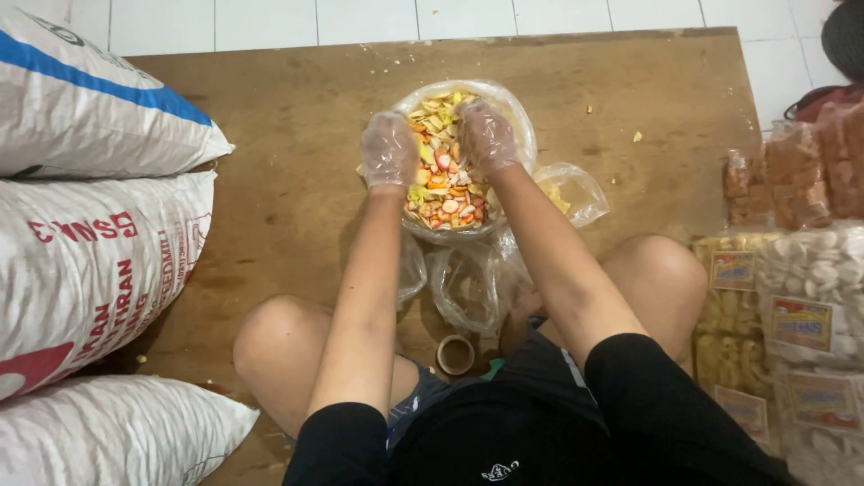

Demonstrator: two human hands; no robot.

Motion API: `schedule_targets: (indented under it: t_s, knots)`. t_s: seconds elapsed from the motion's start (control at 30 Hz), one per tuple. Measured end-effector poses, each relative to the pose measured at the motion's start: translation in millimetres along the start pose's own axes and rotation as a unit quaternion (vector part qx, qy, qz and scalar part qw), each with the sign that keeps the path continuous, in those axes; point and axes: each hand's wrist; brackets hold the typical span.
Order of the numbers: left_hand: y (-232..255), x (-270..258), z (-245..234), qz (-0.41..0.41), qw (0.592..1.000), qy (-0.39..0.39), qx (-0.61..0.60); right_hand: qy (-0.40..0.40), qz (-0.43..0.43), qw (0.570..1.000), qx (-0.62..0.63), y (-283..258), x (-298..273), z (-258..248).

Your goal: The person sits on the floor and uses gloved hands to scoop mixed snack pieces from a large bowl into a smaller plastic bag. The person repeatedly scoops and transfers the snacks, occasionally adjusting the bag's position.

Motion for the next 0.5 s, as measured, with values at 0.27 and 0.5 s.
schedule_targets:
  t_s: [0.27, 0.5]
  knots:
    - [3.2, 0.8, -14.9, 0.024, 1.000, -0.002, 0.006, 0.165, 0.022, 0.960, 0.226, 23.8, -16.8, -8.9]
    - [10.4, -0.5, -8.6, -0.010, 0.997, -0.074, 0.020, 0.083, 0.071, 0.862, 0.495, 28.0, -52.6, -35.9]
Point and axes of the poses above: each hand's wrist, its own x-axis towards the middle knuckle, its own z-axis out of the palm, y = z × x, and after that the axes turned 12 degrees about z, right-handed
